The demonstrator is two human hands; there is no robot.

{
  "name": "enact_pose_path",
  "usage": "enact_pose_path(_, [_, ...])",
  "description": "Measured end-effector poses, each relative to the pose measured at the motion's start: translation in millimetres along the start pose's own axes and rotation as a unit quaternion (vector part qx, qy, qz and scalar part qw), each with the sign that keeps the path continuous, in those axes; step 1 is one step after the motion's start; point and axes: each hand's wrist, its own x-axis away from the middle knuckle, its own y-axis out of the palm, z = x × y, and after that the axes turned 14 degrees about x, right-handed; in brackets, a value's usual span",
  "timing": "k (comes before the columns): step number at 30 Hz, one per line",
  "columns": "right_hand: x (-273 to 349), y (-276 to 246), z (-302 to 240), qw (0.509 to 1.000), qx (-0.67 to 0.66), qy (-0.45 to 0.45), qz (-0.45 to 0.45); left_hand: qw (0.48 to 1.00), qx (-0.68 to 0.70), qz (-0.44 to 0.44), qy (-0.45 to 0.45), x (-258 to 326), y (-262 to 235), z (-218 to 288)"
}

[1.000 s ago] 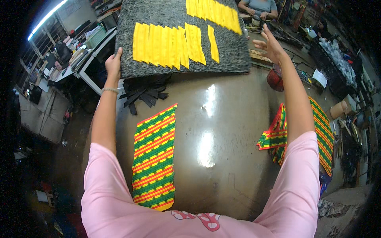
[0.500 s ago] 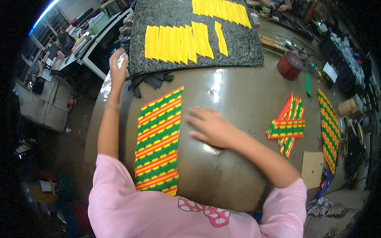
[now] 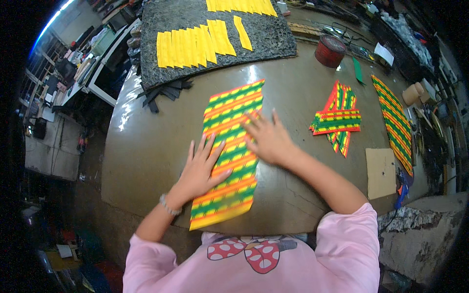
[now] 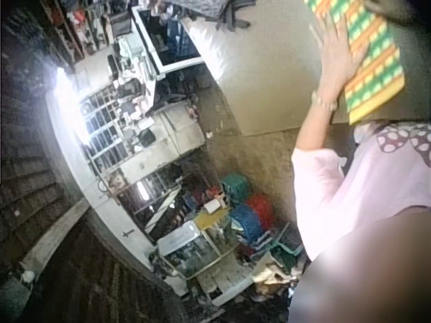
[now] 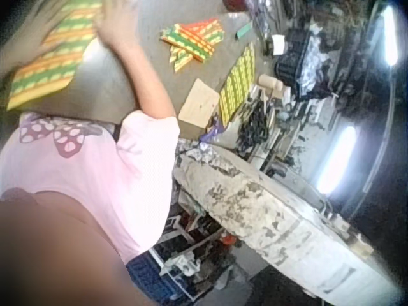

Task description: The person repeatedly picks yellow paper strips and places them on top of patterned paper sheets on a table, pressing each strip into place. The person stacks the completed sheets together and continues adding more strips to new sheets throughout the clip.

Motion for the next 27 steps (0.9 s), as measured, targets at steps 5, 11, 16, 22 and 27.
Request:
enact_pose_path(5, [-37.3, 19.1, 52.2, 0.997, -0.068, 0.021, 0.033, 0.999, -0.021, -0.015, -0.018, -65.8, -2.3, -6.3])
enact_pose_path(11, [-89.4, 32.3, 21.1, 0.99, -0.076, -0.089, 0.08, 0.994, -0.031, 0.008, -0.101, -26.1, -12.4, -18.1])
enact_pose_path(16, [-103.1, 25.4, 31.6, 0.993, -0.074, -0.03, 0.086, 0.997, -0.036, 0.031, -0.057, -50.4, -15.7, -39.7])
enact_pose_path(22, [-10.3, 12.8, 98.9, 0.97, -0.187, 0.09, 0.13, 0.999, -0.002, 0.01, -0.033, -90.1, -13.1, -38.6])
enact_pose_path(27, [-18.6, 33.0, 171.4, 0.768, -0.585, 0.251, 0.072, 0.974, 0.029, 0.222, 0.027, -111.1, -47.3, -80.7])
